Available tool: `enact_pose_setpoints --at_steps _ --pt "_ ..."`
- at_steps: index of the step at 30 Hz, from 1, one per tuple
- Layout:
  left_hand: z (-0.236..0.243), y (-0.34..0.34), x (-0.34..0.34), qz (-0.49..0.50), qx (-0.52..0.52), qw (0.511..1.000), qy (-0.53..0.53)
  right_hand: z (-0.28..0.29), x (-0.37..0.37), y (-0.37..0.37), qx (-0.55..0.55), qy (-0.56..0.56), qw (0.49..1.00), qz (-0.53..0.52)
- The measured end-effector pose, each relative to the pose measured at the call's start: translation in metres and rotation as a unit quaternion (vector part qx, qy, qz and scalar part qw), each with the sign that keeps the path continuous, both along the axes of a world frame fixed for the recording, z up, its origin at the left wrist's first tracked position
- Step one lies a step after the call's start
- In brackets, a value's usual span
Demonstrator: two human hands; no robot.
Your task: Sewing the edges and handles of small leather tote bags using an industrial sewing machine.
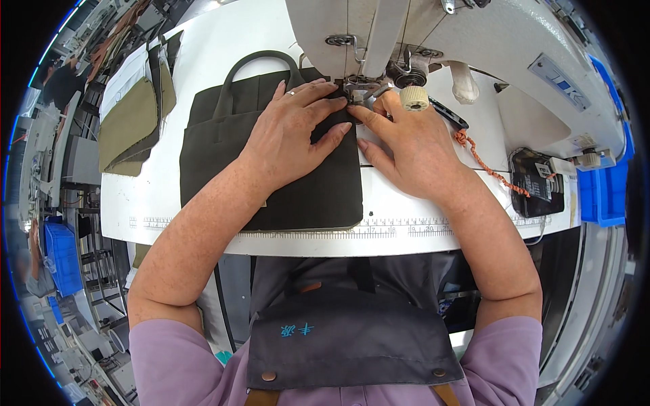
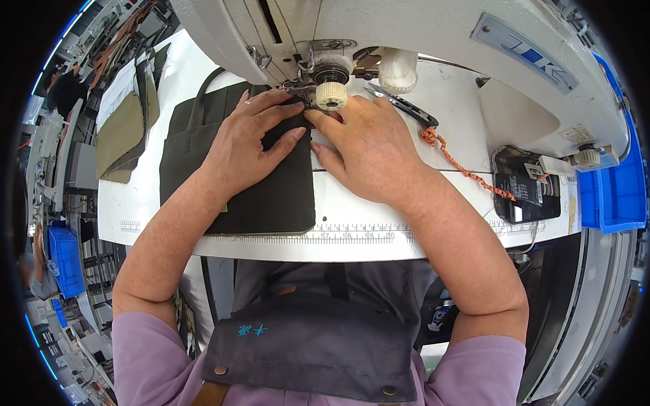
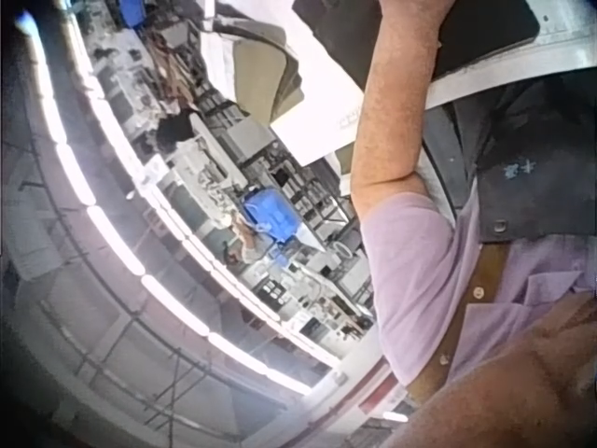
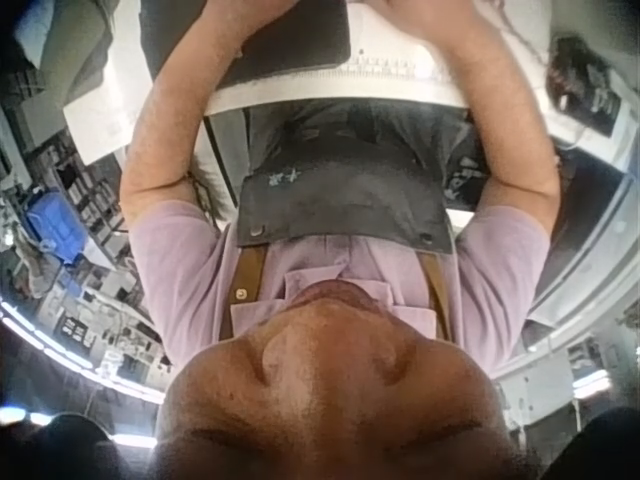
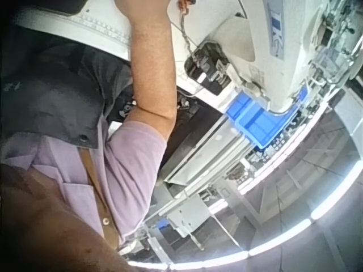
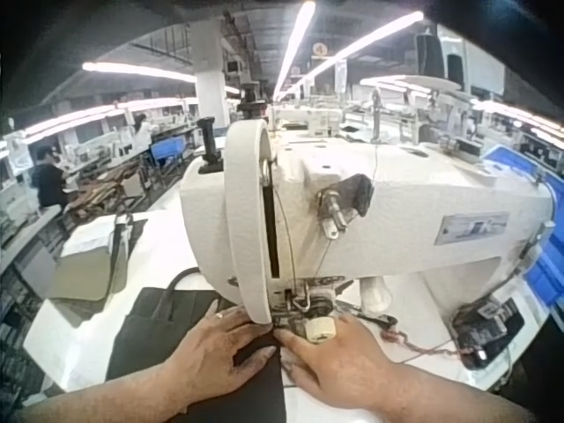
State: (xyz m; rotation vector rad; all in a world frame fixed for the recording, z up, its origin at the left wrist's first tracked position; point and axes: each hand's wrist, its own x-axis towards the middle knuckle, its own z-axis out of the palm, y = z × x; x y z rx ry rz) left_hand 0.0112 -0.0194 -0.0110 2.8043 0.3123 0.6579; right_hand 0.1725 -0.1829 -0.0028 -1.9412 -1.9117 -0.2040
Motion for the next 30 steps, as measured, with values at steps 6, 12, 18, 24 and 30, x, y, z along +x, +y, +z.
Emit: enact_pose_setpoints --at_steps 6,12,18,24,30 --pt "0.0 0.001 0.001 0.0 -0.006 1.0 0.007 -0.002 0.003 0.001 0.036 0.009 0.999 0.004" --pt "0.0 0.001 0.0 -0.004 -0.008 1.0 0.009 0.0 0.028 0.0 -0.031 0.338 0.94 0.03" --pt "0.0 0.001 0.001 -0.011 -0.018 1.0 0.0 -0.007 0.026 0.005 -0.003 0.442 0.896 0.054" --pt "0.0 0.004 0.002 -0.019 -0.02 1.0 0.007 -0.01 0.012 0.01 0.073 0.09 0.993 0.026" --pt "0.001 0.005 0.0 -0.021 -0.035 0.999 0.018 -0.006 0.008 0.008 0.072 0.035 0.997 0.017"
